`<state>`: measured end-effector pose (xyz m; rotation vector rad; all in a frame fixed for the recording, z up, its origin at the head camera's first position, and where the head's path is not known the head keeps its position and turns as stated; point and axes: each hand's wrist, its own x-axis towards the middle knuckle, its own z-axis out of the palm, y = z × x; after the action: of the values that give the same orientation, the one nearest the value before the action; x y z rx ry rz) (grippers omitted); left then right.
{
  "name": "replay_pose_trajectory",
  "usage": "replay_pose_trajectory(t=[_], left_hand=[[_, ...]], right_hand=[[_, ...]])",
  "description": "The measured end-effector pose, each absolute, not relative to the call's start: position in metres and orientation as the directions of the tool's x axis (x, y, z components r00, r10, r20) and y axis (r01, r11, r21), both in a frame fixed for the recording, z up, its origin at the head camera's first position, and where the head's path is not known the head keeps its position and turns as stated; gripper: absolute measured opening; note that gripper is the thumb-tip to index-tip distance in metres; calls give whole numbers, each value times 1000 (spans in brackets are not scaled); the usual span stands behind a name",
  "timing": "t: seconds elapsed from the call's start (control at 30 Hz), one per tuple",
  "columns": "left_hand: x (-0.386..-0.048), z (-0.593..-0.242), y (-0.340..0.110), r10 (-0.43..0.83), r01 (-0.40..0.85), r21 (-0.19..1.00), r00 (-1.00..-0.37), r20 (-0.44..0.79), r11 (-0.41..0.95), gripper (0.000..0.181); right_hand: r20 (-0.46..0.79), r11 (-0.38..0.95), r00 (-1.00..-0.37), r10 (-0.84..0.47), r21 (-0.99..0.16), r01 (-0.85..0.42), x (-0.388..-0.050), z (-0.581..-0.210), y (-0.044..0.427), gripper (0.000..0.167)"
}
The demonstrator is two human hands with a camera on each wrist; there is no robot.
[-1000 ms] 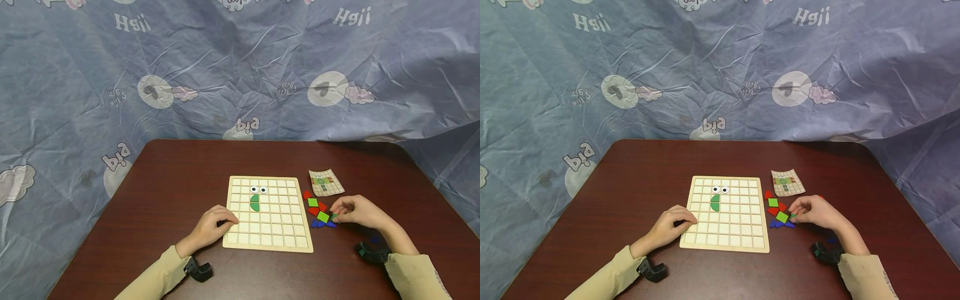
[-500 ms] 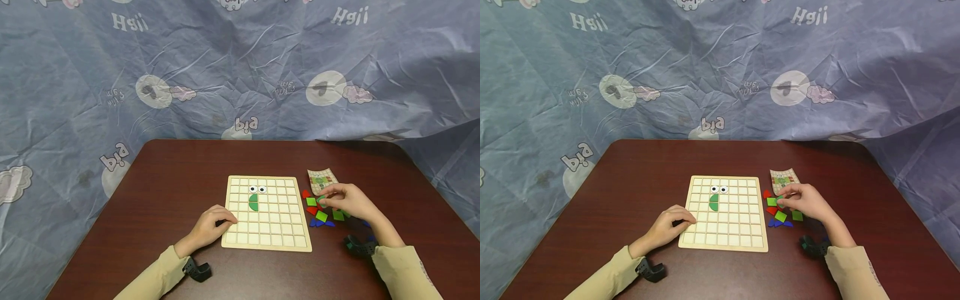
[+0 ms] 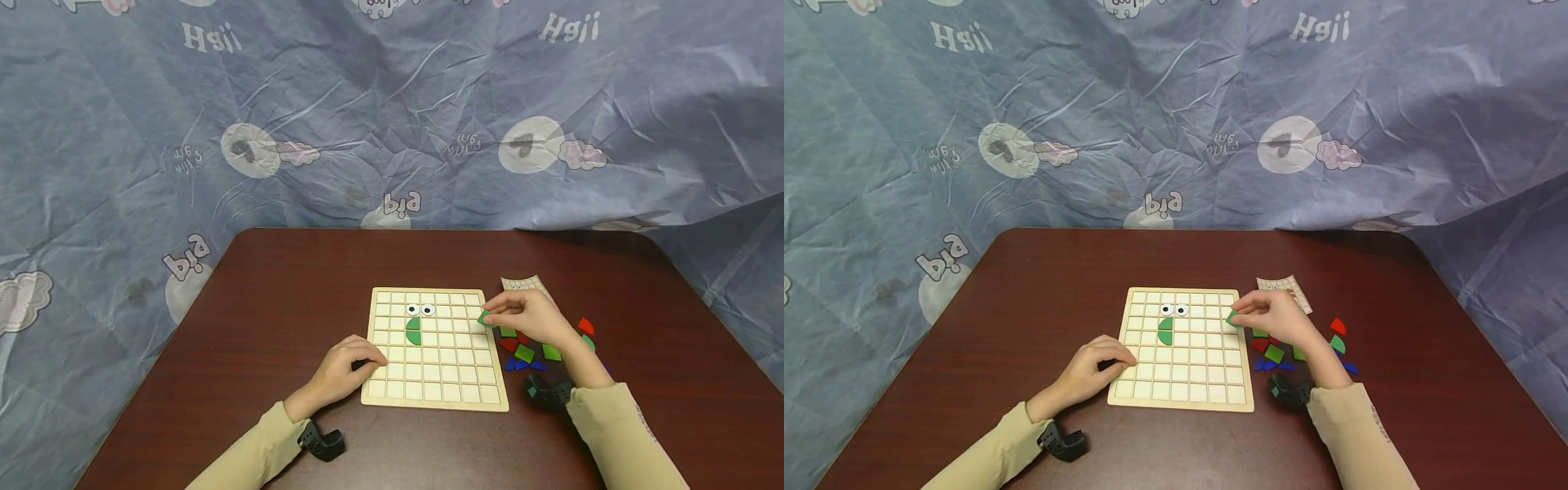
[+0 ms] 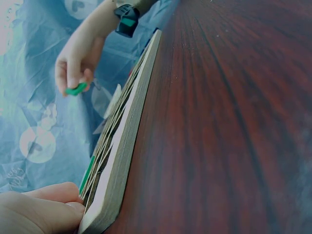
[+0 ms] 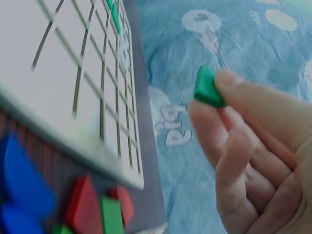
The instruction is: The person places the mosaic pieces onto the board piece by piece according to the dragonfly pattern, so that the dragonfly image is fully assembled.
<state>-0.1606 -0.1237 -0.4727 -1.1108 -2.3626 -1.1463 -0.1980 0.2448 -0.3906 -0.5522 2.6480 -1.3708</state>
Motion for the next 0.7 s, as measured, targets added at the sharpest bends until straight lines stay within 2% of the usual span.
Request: replay_pose_trajectory(t=[0.27,0.7], left_hand=[[-160,-472,-124,516,748,543,-659,546,381,14],[-160,-472,-123,519,755,537,-652,553,376,15]], right_hand=[[97,543,-905,-415,-772,-331,-207,-391,215,28],[81,516,-915,-395,-804,-294,-216,-395,173,20]])
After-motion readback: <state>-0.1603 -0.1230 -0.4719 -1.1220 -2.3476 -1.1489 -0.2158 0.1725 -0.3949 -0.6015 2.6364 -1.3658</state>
